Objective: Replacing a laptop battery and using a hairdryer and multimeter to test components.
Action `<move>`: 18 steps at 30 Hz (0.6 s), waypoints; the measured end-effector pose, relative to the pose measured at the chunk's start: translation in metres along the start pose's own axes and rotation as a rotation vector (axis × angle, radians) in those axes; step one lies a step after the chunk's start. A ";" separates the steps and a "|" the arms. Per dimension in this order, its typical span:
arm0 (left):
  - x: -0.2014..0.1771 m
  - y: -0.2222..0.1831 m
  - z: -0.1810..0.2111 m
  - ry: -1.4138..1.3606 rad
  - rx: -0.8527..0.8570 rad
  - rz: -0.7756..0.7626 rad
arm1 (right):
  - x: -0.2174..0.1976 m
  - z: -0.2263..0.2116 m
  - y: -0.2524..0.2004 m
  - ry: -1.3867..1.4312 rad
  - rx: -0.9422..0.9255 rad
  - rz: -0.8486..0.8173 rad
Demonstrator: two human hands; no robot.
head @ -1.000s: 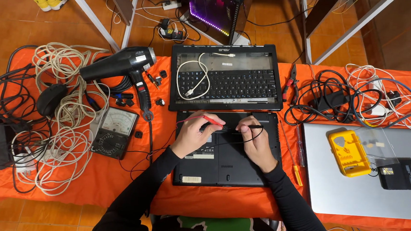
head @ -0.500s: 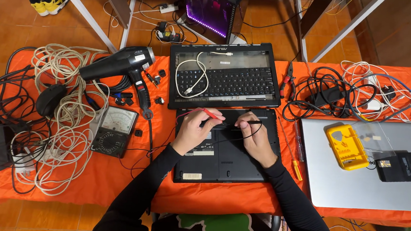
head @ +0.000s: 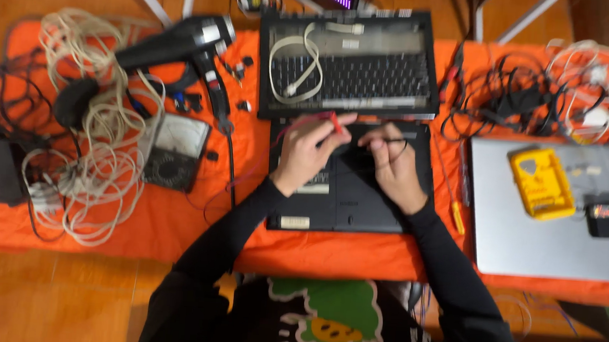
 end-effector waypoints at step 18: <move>0.006 -0.005 0.008 0.036 0.133 0.058 | 0.000 0.003 -0.006 -0.057 -0.028 0.001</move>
Point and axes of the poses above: each hand's wrist, its own y-axis towards the middle knuckle, its own x-axis out of the palm, z = x × y, the point moved 10 cm from there along y, towards the middle knuckle, and after that the axes turned 3 degrees about x, right-handed, at the moved point
